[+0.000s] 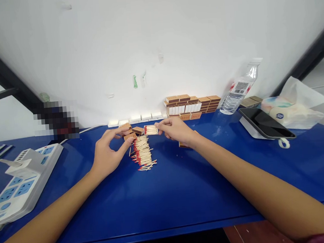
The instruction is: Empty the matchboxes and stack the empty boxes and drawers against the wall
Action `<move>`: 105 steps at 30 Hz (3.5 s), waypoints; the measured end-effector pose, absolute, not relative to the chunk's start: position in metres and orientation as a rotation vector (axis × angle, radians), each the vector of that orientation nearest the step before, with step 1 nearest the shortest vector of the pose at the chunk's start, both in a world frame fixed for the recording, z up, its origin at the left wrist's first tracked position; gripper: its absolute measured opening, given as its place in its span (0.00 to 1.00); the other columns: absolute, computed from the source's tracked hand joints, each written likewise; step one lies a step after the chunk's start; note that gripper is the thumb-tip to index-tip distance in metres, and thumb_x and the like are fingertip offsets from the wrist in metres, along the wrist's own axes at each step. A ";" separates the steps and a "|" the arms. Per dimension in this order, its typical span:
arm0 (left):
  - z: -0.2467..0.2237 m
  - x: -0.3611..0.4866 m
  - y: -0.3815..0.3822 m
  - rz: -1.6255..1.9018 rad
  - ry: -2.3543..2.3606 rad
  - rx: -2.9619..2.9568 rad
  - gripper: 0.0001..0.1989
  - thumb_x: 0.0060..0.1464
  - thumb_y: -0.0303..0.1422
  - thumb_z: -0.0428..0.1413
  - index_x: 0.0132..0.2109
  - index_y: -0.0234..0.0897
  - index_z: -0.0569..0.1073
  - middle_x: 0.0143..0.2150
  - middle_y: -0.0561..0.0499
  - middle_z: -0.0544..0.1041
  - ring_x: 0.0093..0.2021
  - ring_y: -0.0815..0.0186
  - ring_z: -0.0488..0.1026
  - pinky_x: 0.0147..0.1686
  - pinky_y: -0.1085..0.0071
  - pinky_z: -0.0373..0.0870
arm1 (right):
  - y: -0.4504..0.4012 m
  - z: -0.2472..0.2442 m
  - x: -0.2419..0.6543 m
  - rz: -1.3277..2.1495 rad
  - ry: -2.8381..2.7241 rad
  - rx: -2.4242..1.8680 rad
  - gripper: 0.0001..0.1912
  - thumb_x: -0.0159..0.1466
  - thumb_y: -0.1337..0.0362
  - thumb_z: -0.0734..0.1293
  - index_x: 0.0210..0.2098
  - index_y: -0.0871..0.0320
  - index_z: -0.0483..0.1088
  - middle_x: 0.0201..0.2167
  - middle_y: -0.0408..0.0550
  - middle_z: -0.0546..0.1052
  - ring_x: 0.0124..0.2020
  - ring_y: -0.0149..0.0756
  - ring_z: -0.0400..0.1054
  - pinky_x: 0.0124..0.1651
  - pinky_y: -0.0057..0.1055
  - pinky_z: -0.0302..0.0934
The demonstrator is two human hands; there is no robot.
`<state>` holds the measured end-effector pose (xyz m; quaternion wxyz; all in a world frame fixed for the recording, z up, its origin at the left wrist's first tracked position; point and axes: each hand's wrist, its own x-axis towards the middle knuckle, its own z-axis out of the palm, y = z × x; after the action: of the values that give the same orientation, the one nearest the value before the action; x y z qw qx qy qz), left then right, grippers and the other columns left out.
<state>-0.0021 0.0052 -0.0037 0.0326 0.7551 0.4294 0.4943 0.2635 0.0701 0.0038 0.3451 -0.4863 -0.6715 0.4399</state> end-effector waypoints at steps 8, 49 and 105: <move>-0.006 -0.004 0.010 1.565 1.374 2.292 0.06 0.64 0.36 0.63 0.47 0.43 0.81 0.45 0.51 0.85 0.44 0.60 0.78 0.47 0.58 0.75 | 0.085 -0.008 0.264 0.845 -1.967 -1.235 0.14 0.65 0.52 0.70 0.32 0.55 0.77 0.30 0.51 0.82 0.32 0.39 0.74 0.35 0.37 0.66; -0.010 -0.008 0.013 1.480 1.327 2.458 0.06 0.64 0.34 0.63 0.47 0.42 0.81 0.43 0.51 0.84 0.43 0.60 0.77 0.48 0.59 0.75 | 0.066 -0.019 0.276 -0.039 -2.240 -0.854 0.12 0.74 0.59 0.66 0.46 0.56 0.80 0.37 0.49 0.84 0.34 0.37 0.75 0.38 0.35 0.66; 0.012 -0.075 0.130 1.137 1.716 2.577 0.06 0.63 0.35 0.62 0.39 0.40 0.83 0.39 0.46 0.73 0.45 0.54 0.70 0.50 0.56 0.69 | 0.036 -0.003 0.259 -0.240 -2.263 -0.920 0.17 0.78 0.58 0.58 0.49 0.60 0.76 0.41 0.54 0.83 0.39 0.40 0.76 0.35 0.35 0.61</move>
<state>-0.0748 0.1301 0.0122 -0.0783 0.7790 0.5185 0.3437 0.2586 0.0361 -0.0029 0.3367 -0.3529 -0.8682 -0.0919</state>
